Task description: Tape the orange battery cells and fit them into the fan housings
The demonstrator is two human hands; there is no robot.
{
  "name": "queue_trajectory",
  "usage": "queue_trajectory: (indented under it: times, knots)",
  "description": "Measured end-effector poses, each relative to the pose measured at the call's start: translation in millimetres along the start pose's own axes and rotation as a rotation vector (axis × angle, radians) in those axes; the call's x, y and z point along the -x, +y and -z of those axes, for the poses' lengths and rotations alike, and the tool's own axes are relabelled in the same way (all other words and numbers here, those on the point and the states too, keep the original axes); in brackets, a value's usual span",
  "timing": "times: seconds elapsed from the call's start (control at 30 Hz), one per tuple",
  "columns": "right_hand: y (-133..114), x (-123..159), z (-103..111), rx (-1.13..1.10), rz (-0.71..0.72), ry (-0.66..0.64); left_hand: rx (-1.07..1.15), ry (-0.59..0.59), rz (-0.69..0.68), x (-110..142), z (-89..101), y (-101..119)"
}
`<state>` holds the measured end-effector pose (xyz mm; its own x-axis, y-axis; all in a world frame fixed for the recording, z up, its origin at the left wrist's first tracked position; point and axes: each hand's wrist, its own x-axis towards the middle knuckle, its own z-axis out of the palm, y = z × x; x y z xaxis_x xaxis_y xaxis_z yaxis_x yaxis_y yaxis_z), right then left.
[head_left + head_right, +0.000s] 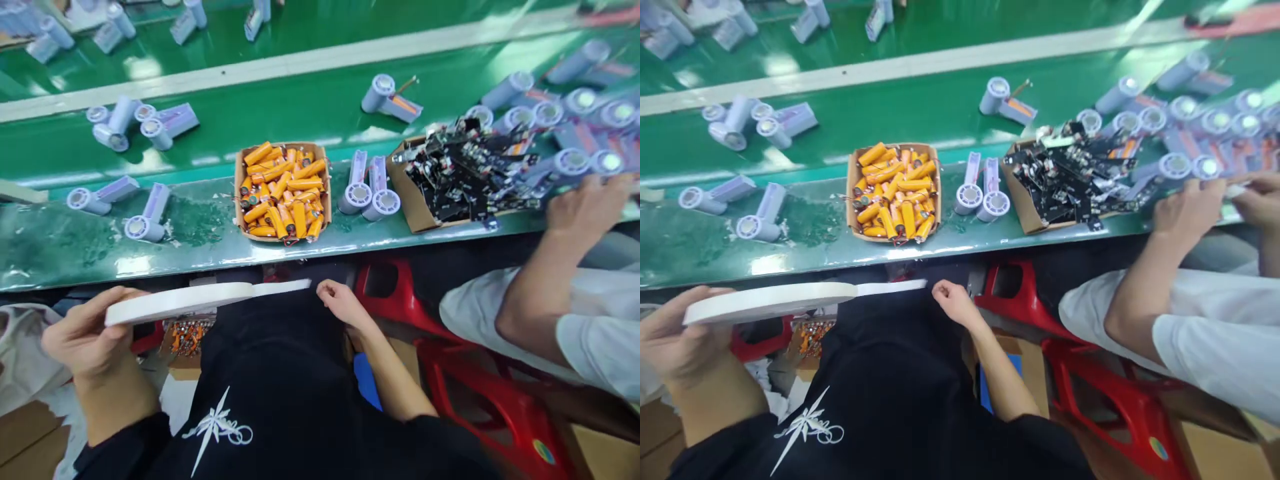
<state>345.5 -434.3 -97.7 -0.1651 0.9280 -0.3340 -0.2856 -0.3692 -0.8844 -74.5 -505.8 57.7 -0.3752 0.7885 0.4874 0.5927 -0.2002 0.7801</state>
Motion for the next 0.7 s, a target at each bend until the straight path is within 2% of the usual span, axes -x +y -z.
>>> queue_trajectory:
  times: [0.03,0.07,0.1,0.17,0.2,0.23,0.3,0.37,0.4,0.47,0.53,0.63,0.7]
  knots:
    - [-20.8,-11.1,-6.3,0.125,0.056,-0.063,0.039,0.132,-0.029,7.4,9.6,-1.3]
    - [-43.4,-24.1,-16.5,0.285,0.160,-0.131,0.063,0.209,-0.045,14.2,16.8,-2.5]
    - [-66.3,-38.8,-31.1,0.475,0.305,-0.207,0.059,0.226,-0.026,19.9,21.7,-3.6]
    - [-106.8,-70.7,-73.2,0.918,0.672,-0.382,-0.031,0.098,0.115,27.2,25.2,-6.4]
    - [-121.6,-86.2,-98.5,1.113,0.777,-0.479,-0.072,-0.002,0.186,28.4,24.0,-8.3]
    - [-131.7,-100.1,-124.4,1.316,0.822,-0.566,-0.105,-0.104,0.240,27.9,21.0,-10.7]
    - [-138.8,-121.7,-170.2,1.687,0.802,-0.641,-0.121,-0.267,0.265,22.9,11.6,-17.1]
    - [-134.9,-134.8,-198.5,1.908,0.745,-0.648,-0.098,-0.372,0.260,14.1,1.9,-25.7]
    - [-132.2,-139.2,-204.4,1.949,0.729,-0.646,-0.079,-0.417,0.259,8.7,-1.7,-30.7]
    - [-131.0,-146.1,-200.9,1.890,0.702,-0.638,-0.043,-0.505,0.266,-4.1,-5.2,-41.4]
    - [-138.7,-151.2,-184.4,1.655,0.646,-0.619,-0.017,-0.578,0.276,-20.3,-5.0,-51.5]
    - [-157.0,-149.8,-159.6,1.022,0.479,-0.502,-0.002,-0.703,0.253,-50.4,-6.4,-61.7]
    - [-162.8,-139.1,-154.9,0.587,0.323,-0.394,0.001,-0.794,0.218,-69.9,-12.9,-63.8]
